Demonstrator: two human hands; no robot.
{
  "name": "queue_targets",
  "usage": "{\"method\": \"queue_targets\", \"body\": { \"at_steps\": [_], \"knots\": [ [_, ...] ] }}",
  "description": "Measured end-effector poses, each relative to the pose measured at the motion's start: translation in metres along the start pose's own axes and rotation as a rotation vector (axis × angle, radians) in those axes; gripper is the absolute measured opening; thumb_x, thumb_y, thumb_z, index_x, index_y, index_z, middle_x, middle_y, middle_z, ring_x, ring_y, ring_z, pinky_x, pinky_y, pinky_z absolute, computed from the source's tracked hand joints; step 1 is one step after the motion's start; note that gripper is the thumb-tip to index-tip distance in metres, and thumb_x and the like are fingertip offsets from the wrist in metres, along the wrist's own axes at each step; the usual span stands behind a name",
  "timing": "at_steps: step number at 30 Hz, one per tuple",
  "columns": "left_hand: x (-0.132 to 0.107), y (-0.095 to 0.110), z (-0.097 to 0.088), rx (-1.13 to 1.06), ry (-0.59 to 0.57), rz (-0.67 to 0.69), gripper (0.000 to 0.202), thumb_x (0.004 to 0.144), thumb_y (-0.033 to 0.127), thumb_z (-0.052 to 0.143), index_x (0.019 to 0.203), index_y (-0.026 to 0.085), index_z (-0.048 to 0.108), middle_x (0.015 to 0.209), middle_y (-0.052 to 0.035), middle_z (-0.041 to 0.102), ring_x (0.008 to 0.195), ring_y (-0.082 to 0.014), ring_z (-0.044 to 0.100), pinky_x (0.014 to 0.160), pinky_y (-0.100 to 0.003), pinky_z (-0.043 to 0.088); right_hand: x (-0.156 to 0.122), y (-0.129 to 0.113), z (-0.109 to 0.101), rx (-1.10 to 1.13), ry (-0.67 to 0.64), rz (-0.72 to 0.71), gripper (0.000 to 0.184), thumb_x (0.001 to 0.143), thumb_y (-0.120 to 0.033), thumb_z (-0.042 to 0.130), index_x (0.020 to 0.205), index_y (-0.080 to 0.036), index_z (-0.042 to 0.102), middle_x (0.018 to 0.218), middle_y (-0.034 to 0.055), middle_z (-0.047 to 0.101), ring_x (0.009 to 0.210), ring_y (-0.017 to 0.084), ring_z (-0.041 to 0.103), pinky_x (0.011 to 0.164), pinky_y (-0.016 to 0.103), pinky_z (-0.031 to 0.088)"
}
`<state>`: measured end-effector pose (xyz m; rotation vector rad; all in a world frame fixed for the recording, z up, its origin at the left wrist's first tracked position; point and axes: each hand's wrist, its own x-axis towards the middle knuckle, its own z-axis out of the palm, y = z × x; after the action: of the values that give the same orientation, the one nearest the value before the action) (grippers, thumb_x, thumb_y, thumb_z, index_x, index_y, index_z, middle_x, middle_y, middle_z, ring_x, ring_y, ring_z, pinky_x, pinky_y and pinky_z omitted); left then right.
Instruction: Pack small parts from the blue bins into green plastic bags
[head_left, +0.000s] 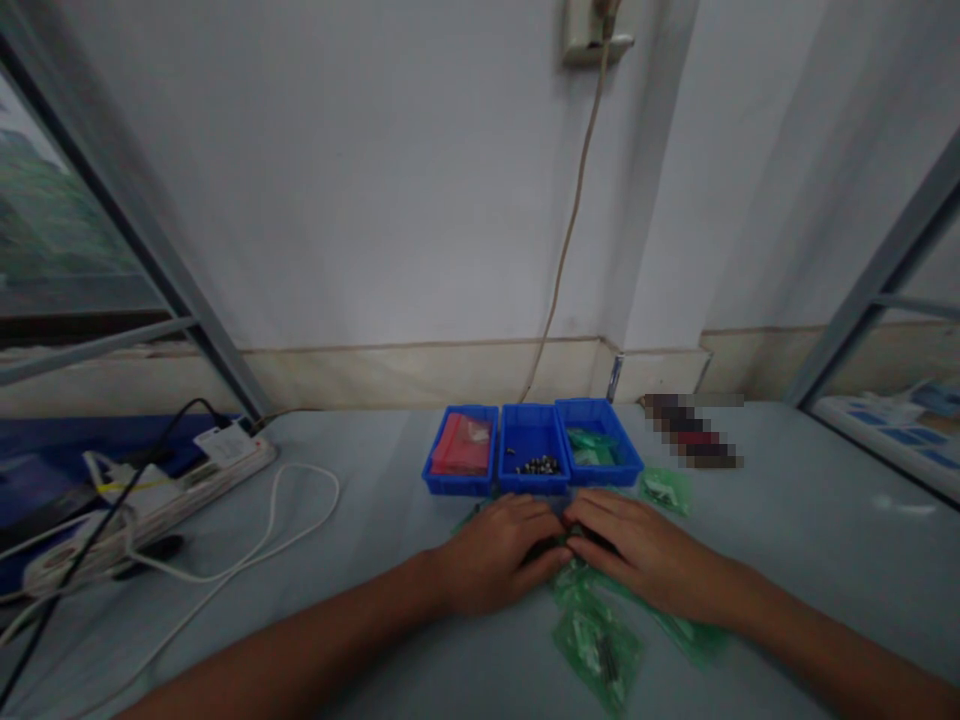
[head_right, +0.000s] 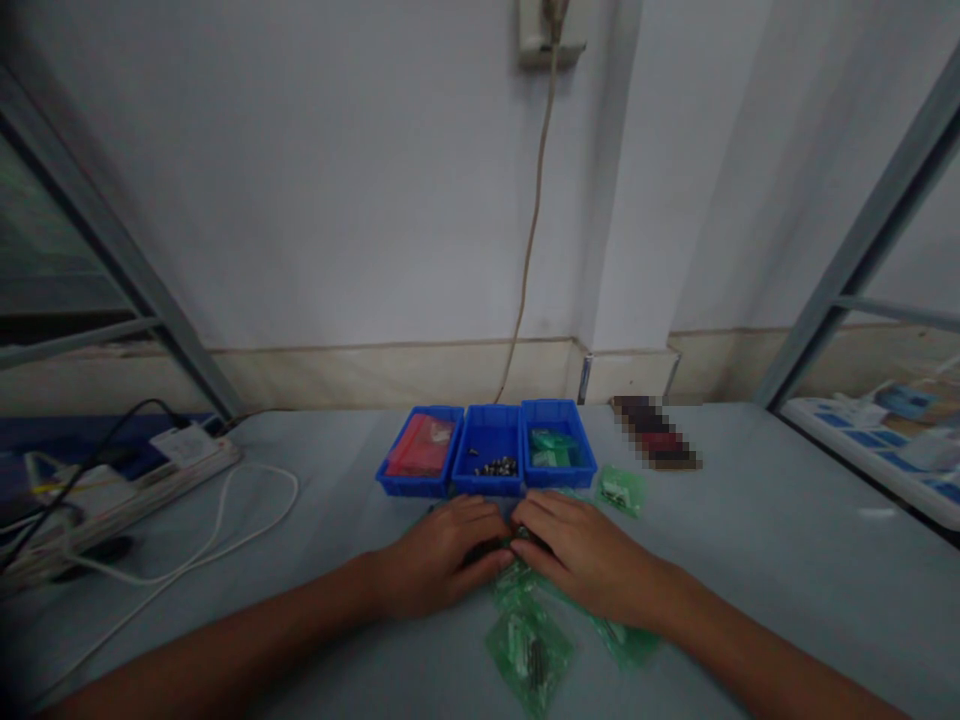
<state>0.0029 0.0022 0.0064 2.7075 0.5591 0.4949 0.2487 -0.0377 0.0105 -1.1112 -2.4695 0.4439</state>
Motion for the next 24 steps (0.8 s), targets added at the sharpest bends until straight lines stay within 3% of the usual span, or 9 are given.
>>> {"method": "queue_targets", "body": {
  "at_steps": [8,15,24],
  "knots": [
    [0.0001,-0.0013,0.0009,-0.045,0.01,-0.009,0.022,0.113,0.031,0.051,0.114,0.019,0.07,0.107,-0.0086,0.074,0.1,-0.0236,0.069,0.094,-0.034,0.052,-0.0003,-0.0002,0.0038,-0.026,0.034,-0.001,0.017,0.114,-0.034,0.053,0.104,-0.024,0.062,0.102,0.005,0.069,0.099,0.025,0.069,0.089,0.036,0.054],
    [0.0003,-0.0022,0.0007,-0.11,0.038,-0.034,0.023,0.114,0.032,0.05,0.116,0.02,0.069,0.108,-0.0076,0.074,0.1,-0.0226,0.069,0.094,-0.033,0.052,-0.0008,0.0009,0.0046,0.066,0.065,-0.011,0.017,0.116,-0.033,0.05,0.107,-0.025,0.062,0.103,0.004,0.069,0.097,0.023,0.068,0.087,0.035,0.053],
    [-0.0018,-0.0054,0.0034,-0.188,0.085,-0.134,0.025,0.116,0.032,0.043,0.103,0.02,0.061,0.097,-0.0036,0.069,0.088,-0.0185,0.065,0.082,-0.027,0.05,-0.0007,-0.003,0.0034,0.161,0.084,0.045,0.016,0.116,-0.036,0.049,0.112,-0.025,0.059,0.1,0.0019,0.069,0.092,0.021,0.068,0.084,0.032,0.051]
  ]
}}
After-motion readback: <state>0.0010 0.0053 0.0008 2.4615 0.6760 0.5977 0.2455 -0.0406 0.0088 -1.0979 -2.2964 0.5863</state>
